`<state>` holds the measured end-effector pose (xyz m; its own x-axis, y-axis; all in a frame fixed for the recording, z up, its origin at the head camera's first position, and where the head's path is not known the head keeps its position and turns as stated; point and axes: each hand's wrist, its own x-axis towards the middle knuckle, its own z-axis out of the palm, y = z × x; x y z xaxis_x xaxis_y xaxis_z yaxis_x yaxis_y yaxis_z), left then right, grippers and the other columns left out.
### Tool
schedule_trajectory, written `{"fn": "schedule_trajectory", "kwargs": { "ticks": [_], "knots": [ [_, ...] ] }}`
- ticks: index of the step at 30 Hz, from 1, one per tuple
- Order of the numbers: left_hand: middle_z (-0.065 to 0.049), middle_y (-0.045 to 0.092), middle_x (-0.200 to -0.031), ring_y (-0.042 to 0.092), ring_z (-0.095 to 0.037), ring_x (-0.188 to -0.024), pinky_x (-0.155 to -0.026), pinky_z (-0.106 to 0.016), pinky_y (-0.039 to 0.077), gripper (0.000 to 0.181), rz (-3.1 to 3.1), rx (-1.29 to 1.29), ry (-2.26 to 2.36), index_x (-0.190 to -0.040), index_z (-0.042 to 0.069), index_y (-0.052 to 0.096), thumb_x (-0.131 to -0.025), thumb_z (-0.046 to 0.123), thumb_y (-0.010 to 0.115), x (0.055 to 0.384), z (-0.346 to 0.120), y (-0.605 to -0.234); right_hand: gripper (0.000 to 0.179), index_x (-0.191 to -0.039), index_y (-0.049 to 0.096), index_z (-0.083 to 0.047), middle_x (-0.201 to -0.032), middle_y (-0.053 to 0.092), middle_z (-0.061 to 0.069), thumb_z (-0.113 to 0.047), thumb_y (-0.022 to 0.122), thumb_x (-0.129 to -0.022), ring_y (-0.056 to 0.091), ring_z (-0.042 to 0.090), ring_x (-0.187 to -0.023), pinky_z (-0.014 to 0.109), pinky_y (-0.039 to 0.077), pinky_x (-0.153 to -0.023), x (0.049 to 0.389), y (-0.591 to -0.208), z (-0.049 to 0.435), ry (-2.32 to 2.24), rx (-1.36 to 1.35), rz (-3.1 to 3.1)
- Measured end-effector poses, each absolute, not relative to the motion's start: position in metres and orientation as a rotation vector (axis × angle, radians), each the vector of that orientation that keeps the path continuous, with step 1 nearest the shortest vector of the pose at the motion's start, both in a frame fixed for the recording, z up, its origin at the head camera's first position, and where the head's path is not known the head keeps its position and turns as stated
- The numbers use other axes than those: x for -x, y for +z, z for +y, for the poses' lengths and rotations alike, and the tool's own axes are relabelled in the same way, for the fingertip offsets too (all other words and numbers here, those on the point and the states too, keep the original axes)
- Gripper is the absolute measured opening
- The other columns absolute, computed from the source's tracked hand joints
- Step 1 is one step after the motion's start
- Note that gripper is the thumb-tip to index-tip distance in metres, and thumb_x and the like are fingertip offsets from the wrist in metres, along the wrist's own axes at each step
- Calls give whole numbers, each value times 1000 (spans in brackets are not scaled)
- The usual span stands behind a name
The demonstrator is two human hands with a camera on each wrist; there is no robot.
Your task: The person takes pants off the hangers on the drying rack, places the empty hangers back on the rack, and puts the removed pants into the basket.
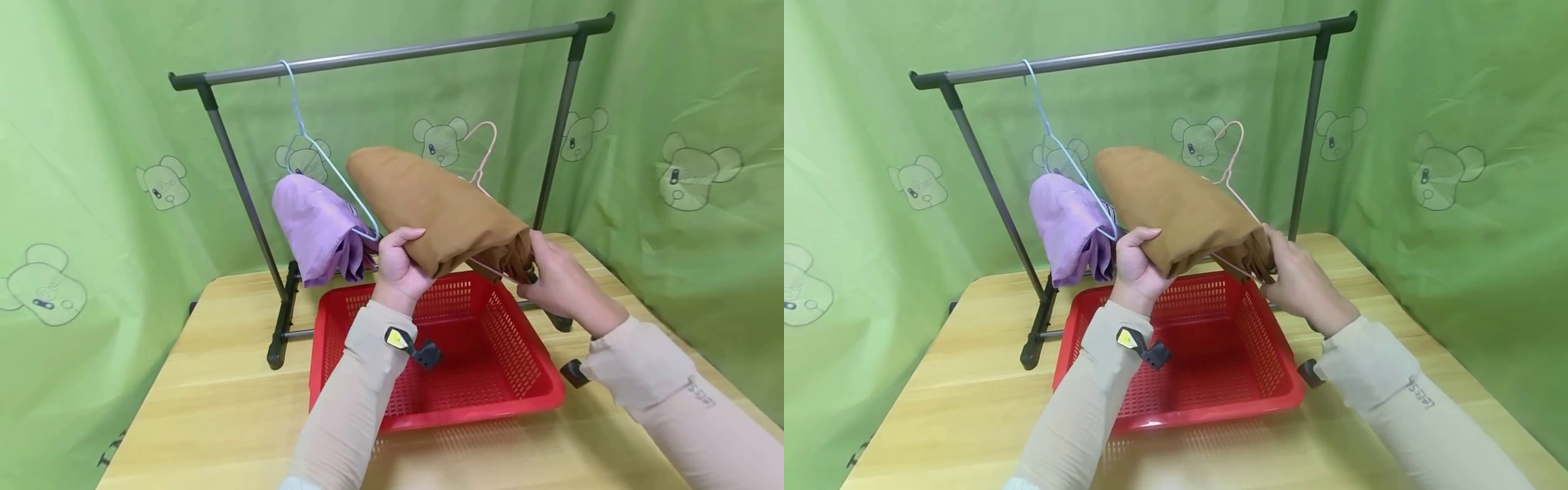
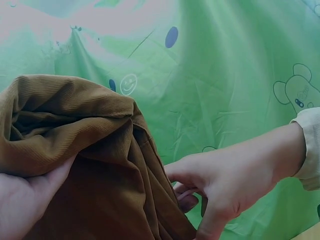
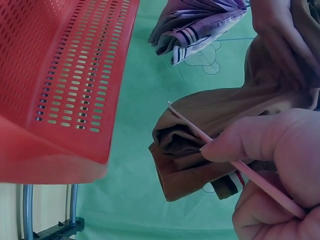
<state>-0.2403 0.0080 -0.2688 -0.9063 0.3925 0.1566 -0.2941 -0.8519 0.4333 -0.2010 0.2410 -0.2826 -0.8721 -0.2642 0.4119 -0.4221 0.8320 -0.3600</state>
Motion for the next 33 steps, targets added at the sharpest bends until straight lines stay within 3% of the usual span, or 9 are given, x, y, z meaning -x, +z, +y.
{"fn": "schedule_trajectory", "kwargs": {
  "ticks": [4,7,11,13,15,18,24,29,33],
  "knots": [
    [-2,60,-97,61,-16,-85,-72,-34,48,26,577,-324,2704,-102,9,53,-80,6,41,240,8,-272,72,-131,37,7,-108,58,31,1,72,-69,56,47,-98,56,46,-74,201,-286,242,640,-520,-2670],
    [-2,61,-96,61,-16,-83,-72,-34,49,36,567,-290,2714,-101,8,54,-65,1,58,240,6,-276,74,-134,35,7,-103,59,29,0,71,-70,58,46,-95,55,46,-73,202,-288,243,633,-524,-2691],
    [-3,61,-96,62,-18,-84,-71,-35,49,60,533,-326,2714,-101,8,56,-44,7,76,246,6,-272,80,-140,30,5,-101,59,30,0,71,-71,58,49,-94,57,46,-73,206,-284,244,645,-494,-2706],
    [-3,61,-97,61,-18,-85,-72,-36,48,48,541,-355,2707,-101,9,56,-56,3,70,248,7,-270,81,-140,28,4,-101,58,32,0,71,-72,57,51,-94,58,46,-73,208,-282,245,648,-472,-2707],
    [-2,60,-98,60,-17,-86,-72,-35,47,32,556,-366,2703,-102,10,55,-71,3,56,249,8,-269,82,-141,27,4,-102,57,33,0,71,-71,57,52,-95,58,45,-74,209,-282,246,646,-464,-2704],
    [-2,60,-97,60,-17,-86,-72,-35,47,26,584,-317,2700,-102,11,54,-83,7,37,247,9,-272,80,-138,29,6,-99,58,33,0,71,-70,57,51,-94,58,46,-73,208,-285,247,628,-472,-2711],
    [-2,59,-98,60,-17,-86,-72,-35,48,27,586,-326,2705,-103,11,54,-83,8,37,246,11,-273,74,-133,31,7,-96,58,31,1,70,-70,58,51,-91,57,45,-72,208,-288,249,583,-479,-2690],
    [-2,60,-97,60,-16,-84,-71,-34,48,26,583,-331,2716,-102,10,54,-81,7,39,245,10,-272,81,-139,29,7,-106,58,33,3,69,-69,57,52,-97,59,46,-76,210,-290,251,562,-481,-2698],
    [-3,60,-94,61,-16,-81,-70,-34,48,43,540,-325,2719,-102,8,54,-60,2,64,246,7,-270,89,-145,22,7,-103,58,37,6,68,-68,58,52,-93,57,48,-70,212,-296,255,585,-423,-2717]
  ]
}}
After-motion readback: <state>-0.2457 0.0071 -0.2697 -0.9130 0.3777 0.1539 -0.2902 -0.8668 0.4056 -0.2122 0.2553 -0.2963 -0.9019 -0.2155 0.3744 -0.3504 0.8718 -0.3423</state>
